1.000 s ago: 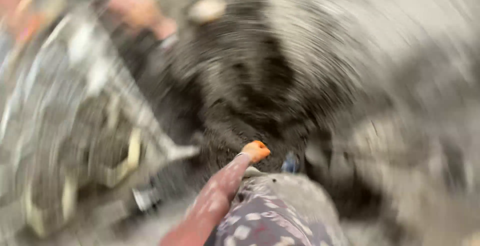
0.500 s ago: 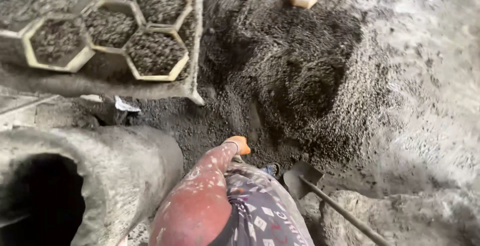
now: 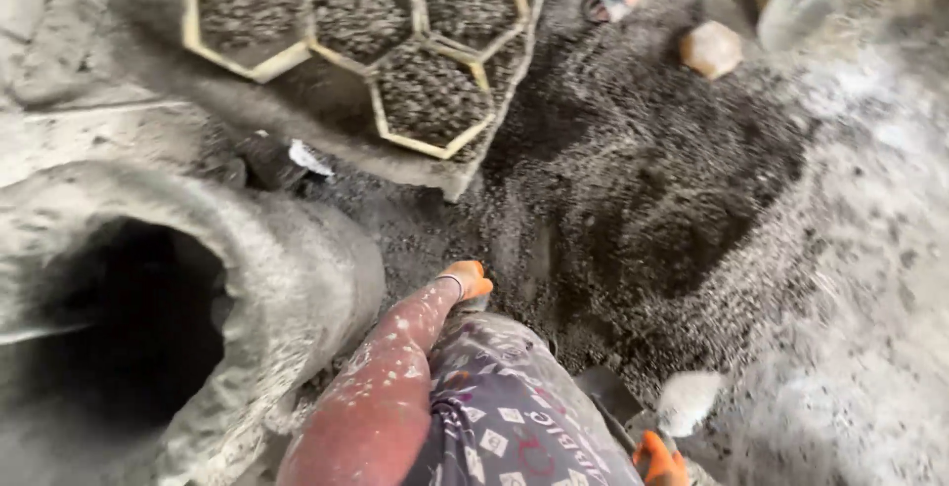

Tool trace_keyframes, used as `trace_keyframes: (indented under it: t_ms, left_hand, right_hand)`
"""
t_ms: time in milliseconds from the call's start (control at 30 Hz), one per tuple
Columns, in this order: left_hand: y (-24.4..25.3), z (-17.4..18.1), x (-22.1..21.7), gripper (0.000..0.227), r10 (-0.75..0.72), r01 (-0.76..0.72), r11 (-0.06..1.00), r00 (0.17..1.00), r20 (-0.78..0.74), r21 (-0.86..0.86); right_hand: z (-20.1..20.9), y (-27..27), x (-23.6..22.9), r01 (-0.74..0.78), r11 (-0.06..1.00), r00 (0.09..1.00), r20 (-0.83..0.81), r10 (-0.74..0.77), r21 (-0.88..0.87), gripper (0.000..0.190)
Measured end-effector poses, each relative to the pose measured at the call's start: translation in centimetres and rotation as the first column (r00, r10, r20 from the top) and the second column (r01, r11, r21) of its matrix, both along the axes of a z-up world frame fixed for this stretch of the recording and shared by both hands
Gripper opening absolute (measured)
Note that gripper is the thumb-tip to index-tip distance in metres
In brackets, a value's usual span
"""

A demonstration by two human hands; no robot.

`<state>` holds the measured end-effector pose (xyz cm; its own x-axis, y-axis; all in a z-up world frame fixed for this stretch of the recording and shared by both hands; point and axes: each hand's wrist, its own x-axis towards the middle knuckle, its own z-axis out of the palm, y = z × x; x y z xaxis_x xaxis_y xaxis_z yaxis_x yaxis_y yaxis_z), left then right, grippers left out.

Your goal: Filling hexagonal paving stone molds with concrete using a shovel and trowel.

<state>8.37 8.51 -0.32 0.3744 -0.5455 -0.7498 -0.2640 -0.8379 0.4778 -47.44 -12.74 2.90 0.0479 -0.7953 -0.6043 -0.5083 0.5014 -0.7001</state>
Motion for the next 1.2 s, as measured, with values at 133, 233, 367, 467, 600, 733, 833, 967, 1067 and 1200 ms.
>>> trace_keyframes:
  t_ms: [133,233,367,467,600,733,833,967,1067,1200]
  left_hand:
    - [3.4,4.2,3.4,0.055,0.173,-0.175,0.971,0.985,0.027,0.164]
    - [5.8,2.1,4.2,0.054,0.352,-0.361,0.91,0.933,0.08,0.206]
    - [7.7,-3.9,2.5,0.051,0.595,-0.615,0.787,0.778,0.202,0.046]
    - [7.7,-2.2,0.9,0.044,0.687,-0.707,0.707,0.684,0.246,-0.011]
    - [7.3,-0.1,-0.1,0.051,0.838,-0.811,0.524,0.437,0.328,-0.259]
    - [6.2,6.1,2.0,0.05,0.768,-0.778,0.528,0.268,0.581,-0.339]
    - [5.2,10.6,6.3,0.058,0.783,-0.659,0.527,0.129,0.609,-0.537]
    - [5.1,12.6,14.0,0.058,0.73,-0.464,0.618,0.038,0.683,-0.635]
    - [4.0,14.9,22.1,0.063,0.721,-0.402,0.658,0.096,0.686,-0.636]
    - [2.3,10.4,34.6,0.067,0.696,-0.323,0.699,0.102,0.711,-0.638]
  right_hand:
    - [2.2,-3.2,10.9,0.061,0.983,0.995,0.062,-0.072,0.171,0.014]
    - [3.7,-5.7,14.0,0.03,0.958,0.991,0.117,-0.065,0.285,0.016]
    - [-0.8,-10.7,15.5,-0.282,0.922,0.958,0.024,0.286,0.266,0.02]
    - [-1.4,-12.9,21.2,-0.526,0.816,0.775,-0.26,0.576,0.241,0.02]
    - [1.0,-13.5,30.0,-0.387,0.853,0.911,0.002,0.413,0.351,0.022]
    - [7.4,-13.1,37.8,-0.595,0.742,0.76,-0.083,0.644,0.307,0.019]
    - [8.1,-14.7,42.5,-0.694,0.676,0.684,-0.066,0.727,0.25,0.018]
    - [7.9,-15.0,46.3,-0.727,0.649,0.655,-0.057,0.754,0.223,0.018]
    - [6.5,-14.7,48.8,-0.712,0.663,0.659,-0.108,0.745,0.23,0.019]
    - [6.7,-10.8,51.2,-0.65,0.72,0.671,-0.262,0.694,0.242,0.02]
